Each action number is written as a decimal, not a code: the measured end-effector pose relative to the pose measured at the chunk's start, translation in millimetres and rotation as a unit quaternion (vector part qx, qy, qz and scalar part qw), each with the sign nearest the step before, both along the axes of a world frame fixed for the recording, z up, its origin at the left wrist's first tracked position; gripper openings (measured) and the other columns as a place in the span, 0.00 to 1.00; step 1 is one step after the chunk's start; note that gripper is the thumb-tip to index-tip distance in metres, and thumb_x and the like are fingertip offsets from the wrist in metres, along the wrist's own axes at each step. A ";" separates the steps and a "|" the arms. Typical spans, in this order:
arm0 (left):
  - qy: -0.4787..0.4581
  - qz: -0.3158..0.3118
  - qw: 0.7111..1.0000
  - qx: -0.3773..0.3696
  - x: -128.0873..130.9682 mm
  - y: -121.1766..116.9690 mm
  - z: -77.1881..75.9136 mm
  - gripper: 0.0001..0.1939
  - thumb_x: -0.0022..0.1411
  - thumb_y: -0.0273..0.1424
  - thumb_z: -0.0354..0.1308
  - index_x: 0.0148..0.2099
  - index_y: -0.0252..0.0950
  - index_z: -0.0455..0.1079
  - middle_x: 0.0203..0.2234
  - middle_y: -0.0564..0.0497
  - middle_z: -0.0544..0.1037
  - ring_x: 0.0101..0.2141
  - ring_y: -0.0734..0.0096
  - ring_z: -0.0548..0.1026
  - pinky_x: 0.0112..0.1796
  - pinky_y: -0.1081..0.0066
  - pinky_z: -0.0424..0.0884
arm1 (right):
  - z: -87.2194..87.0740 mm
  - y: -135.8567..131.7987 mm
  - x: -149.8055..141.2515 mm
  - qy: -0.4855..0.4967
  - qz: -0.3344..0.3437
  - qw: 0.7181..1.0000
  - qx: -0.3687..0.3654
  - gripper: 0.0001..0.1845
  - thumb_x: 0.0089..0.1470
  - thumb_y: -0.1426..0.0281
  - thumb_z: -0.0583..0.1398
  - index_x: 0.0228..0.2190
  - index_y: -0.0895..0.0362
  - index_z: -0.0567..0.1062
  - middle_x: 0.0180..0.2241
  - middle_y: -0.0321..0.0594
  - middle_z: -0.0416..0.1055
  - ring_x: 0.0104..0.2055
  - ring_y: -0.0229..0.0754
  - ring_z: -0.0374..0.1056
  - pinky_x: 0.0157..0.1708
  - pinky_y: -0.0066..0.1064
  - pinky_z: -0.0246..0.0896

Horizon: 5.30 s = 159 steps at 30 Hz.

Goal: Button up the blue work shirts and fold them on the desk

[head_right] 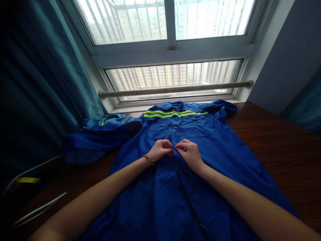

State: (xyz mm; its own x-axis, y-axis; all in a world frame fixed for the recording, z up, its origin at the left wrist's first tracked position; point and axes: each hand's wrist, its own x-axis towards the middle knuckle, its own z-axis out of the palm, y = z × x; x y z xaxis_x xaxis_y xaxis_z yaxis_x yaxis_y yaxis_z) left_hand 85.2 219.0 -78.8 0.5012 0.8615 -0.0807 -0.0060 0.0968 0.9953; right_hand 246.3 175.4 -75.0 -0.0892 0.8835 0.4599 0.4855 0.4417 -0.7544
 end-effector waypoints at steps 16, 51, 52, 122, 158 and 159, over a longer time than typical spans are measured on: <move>0.039 0.071 0.996 0.040 8.8 -6.7 1.3 0.10 0.47 0.29 0.61 0.24 0.31 0.62 0.16 0.57 0.68 0.18 0.79 0.67 0.21 0.79 0.65 | -4.0 4.7 0.2 -0.068 -0.022 0.996 -0.044 0.04 0.43 0.72 0.61 0.25 0.58 0.69 0.24 0.34 0.66 0.27 0.37 0.62 0.27 0.29 0.57; -0.073 0.099 0.992 -0.031 9.3 -9.1 4.5 0.22 0.35 0.25 0.65 0.32 0.35 0.57 0.20 0.59 0.68 0.20 0.81 0.67 0.24 0.79 0.62 | -3.4 2.0 -2.0 0.086 -0.045 0.991 -0.094 0.08 0.41 0.67 0.61 0.26 0.59 0.73 0.25 0.39 0.72 0.27 0.40 0.68 0.28 0.29 0.62; -0.067 0.089 0.993 -0.024 8.9 -9.1 4.8 0.22 0.37 0.27 0.66 0.33 0.35 0.58 0.19 0.59 0.67 0.20 0.81 0.67 0.23 0.79 0.62 | -3.1 1.1 -2.7 0.078 -0.050 0.992 -0.084 0.08 0.42 0.67 0.61 0.26 0.59 0.73 0.24 0.39 0.72 0.26 0.40 0.68 0.27 0.29 0.62; 0.344 0.116 0.858 0.364 4.6 -13.4 -1.6 0.17 0.53 0.38 0.56 0.43 0.34 0.63 0.39 0.45 0.71 0.41 0.62 0.67 0.42 0.64 0.63 | -16.5 22.5 16.8 -0.162 -0.084 0.981 -0.058 0.11 0.52 0.68 0.52 0.36 0.58 0.70 0.40 0.45 0.69 0.42 0.47 0.62 0.43 0.40 0.56; 0.360 0.001 0.845 0.394 11.4 -51.2 5.3 0.06 0.54 0.32 0.55 0.33 0.36 0.62 0.29 0.51 0.69 0.30 0.69 0.68 0.28 0.73 0.62 | 14.6 -0.2 41.3 0.203 0.095 0.885 -0.409 0.17 0.32 0.71 0.67 0.29 0.58 0.71 0.26 0.34 0.70 0.26 0.36 0.66 0.26 0.25 0.60; 0.358 -0.017 0.847 0.393 10.1 -50.9 4.8 0.08 0.53 0.33 0.57 0.33 0.36 0.63 0.29 0.52 0.69 0.30 0.69 0.68 0.28 0.73 0.62 | 14.6 0.2 42.3 0.232 0.088 0.875 -0.416 0.18 0.31 0.71 0.68 0.29 0.58 0.71 0.27 0.35 0.71 0.26 0.36 0.66 0.26 0.25 0.61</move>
